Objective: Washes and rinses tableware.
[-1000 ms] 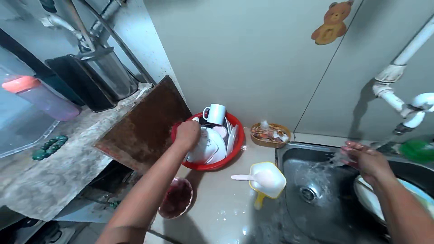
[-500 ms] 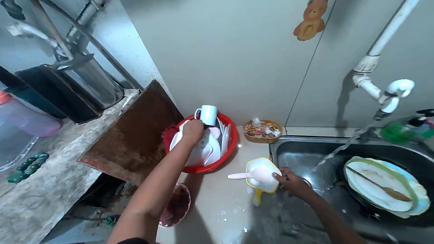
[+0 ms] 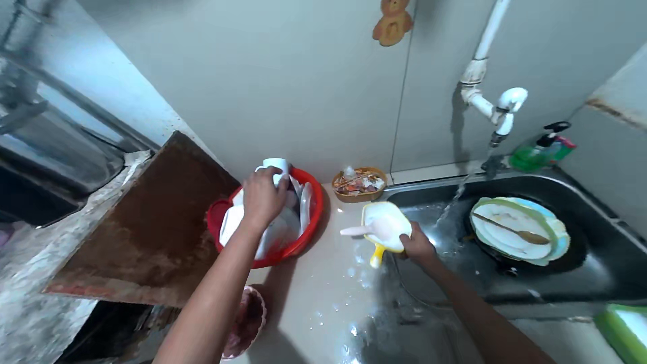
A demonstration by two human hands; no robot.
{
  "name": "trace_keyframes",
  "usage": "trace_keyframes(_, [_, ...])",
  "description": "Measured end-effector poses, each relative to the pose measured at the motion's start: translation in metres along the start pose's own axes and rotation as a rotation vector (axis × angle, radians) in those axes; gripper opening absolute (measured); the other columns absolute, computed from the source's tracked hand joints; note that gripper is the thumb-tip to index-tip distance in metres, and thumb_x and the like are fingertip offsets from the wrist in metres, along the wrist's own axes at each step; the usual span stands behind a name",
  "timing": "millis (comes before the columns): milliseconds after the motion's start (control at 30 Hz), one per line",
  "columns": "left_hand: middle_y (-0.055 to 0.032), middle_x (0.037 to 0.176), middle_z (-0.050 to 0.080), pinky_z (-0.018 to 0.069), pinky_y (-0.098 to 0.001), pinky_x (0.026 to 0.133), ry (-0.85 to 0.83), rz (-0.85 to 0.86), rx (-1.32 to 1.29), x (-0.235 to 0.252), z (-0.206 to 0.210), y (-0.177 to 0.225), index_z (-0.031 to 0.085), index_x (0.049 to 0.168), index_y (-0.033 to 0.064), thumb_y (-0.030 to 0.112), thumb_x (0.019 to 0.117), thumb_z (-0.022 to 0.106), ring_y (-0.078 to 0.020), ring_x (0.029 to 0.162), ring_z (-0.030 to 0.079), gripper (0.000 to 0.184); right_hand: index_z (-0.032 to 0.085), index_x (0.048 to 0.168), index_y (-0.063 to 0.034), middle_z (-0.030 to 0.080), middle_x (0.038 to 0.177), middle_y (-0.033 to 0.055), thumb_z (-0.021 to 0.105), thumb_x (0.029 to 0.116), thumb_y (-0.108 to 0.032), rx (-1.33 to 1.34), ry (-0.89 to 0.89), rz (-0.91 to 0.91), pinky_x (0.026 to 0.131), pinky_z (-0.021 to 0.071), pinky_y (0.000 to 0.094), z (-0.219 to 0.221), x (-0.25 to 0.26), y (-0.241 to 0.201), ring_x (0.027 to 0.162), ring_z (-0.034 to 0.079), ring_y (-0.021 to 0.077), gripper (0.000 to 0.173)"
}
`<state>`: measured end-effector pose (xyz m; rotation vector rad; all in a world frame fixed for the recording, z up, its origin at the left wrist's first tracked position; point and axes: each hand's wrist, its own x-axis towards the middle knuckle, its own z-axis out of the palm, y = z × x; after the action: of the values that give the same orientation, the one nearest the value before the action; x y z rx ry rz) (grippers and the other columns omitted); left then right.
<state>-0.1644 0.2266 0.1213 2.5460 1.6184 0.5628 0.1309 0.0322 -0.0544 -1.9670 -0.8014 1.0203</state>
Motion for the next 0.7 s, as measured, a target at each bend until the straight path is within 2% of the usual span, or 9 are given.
trace_keyframes(33, [-0.0225,0.126,0.065,0.0451,-0.0637,0.104,-0.012,0.105,-0.057,-0.003,0.009,0.018,0.065,0.129,0.0037,0.031,0.1058,0.053,-0.0418,0.121,0.060,0.038,0.034,0.153,-0.0055,0.070,0.102,0.0229,0.048,0.1068,-0.013,0.028,0.021,0.012,0.070,0.0622,0.0458,-0.014,0.004,-0.006,0.074,0.073,0.0288,0.049])
trace_keyframes(100, [-0.0188,0.132,0.063,0.0419,-0.0602,0.110,-0.091,0.285,-0.115,-0.014,0.032,0.065,0.064,0.131,0.0060,0.029,0.1059,0.051,-0.0373,0.128,0.057,0.037,0.035,0.151,-0.0078,0.069,0.093,0.0199,0.047,0.1073,-0.014,0.023,0.071,-0.016,0.065,0.0614,0.0435,-0.044,0.009,-0.015,0.067,0.071,0.0258,0.046])
trace_keyframes(233, [-0.0121,0.136,0.064,0.0367,-0.0565,0.115,-0.204,0.586,-0.087,-0.025,0.103,0.170,0.070,0.128,0.0127,0.035,0.1052,0.054,-0.0323,0.132,0.055,0.036,0.034,0.152,-0.0071,0.069,0.094,0.0224,0.047,0.1066,-0.015,-0.053,0.198,-0.057,0.066,0.0607,0.0497,-0.092,0.008,-0.018,0.067,0.071,0.0300,0.048])
trace_keyframes(300, [-0.0118,0.134,0.064,0.0431,-0.0533,0.110,-0.263,0.674,-0.102,-0.022,0.142,0.219,0.070,0.127,0.0131,0.033,0.1042,0.056,-0.0320,0.128,0.057,0.034,0.035,0.151,-0.0048,0.068,0.094,0.0246,0.048,0.1061,-0.015,-0.051,0.241,-0.086,0.066,0.0601,0.0530,-0.102,0.007,-0.010,0.067,0.071,0.0329,0.048])
trace_keyframes(433, [-0.0204,0.148,0.049,0.0508,-0.0591,0.101,-0.640,0.541,-0.048,-0.010,0.192,0.288,0.050,0.149,0.0118,0.044,0.0976,0.066,-0.0415,0.128,0.055,0.063,0.038,0.149,-0.0058,0.069,0.087,0.0189,0.051,0.1056,-0.019,-0.070,0.288,-0.052,0.065,0.0604,0.0501,-0.110,0.010,0.009,0.066,0.070,0.0293,0.047])
trace_keyframes(500, [-0.0263,0.150,0.043,0.0543,-0.0610,0.095,-0.740,0.468,-0.073,-0.005,0.203,0.304,0.044,0.153,0.0115,0.035,0.0916,0.076,-0.0446,0.119,0.061,0.073,0.038,0.150,-0.0068,0.070,0.089,0.0182,0.049,0.1064,-0.020,-0.036,0.316,0.043,0.067,0.0608,0.0484,-0.117,0.012,0.022,0.067,0.071,0.0283,0.046])
trace_keyframes(533, [-0.0278,0.147,0.045,0.0539,-0.0613,0.097,-0.752,0.448,-0.137,-0.002,0.206,0.309,0.045,0.152,0.0096,0.026,0.0893,0.078,-0.0451,0.120,0.061,0.072,0.038,0.149,-0.0067,0.070,0.088,0.0176,0.048,0.1070,-0.020,-0.001,0.331,0.089,0.066,0.0611,0.0463,-0.121,0.013,0.028,0.067,0.071,0.0270,0.045])
trace_keyframes(600, [-0.0278,0.137,0.058,0.0493,-0.0608,0.104,-0.701,0.440,-0.349,0.007,0.204,0.319,0.052,0.145,0.0024,0.015,0.0935,0.072,-0.0425,0.124,0.060,0.056,0.037,0.149,-0.0061,0.071,0.087,0.0173,0.046,0.1083,-0.022,0.093,0.348,0.158,0.065,0.0604,0.0435,-0.131,0.015,0.037,0.066,0.071,0.0255,0.045])
trace_keyframes(700, [-0.0257,0.126,0.066,0.0490,-0.0586,0.105,-0.573,0.421,-0.536,0.025,0.196,0.340,0.054,0.143,0.0005,0.020,0.1039,0.060,-0.0392,0.120,0.064,0.044,0.035,0.148,-0.0055,0.070,0.083,0.0160,0.046,0.1085,-0.025,0.175,0.391,0.208,0.062,0.0602,0.0417,-0.144,0.020,0.048,0.064,0.071,0.0238,0.045])
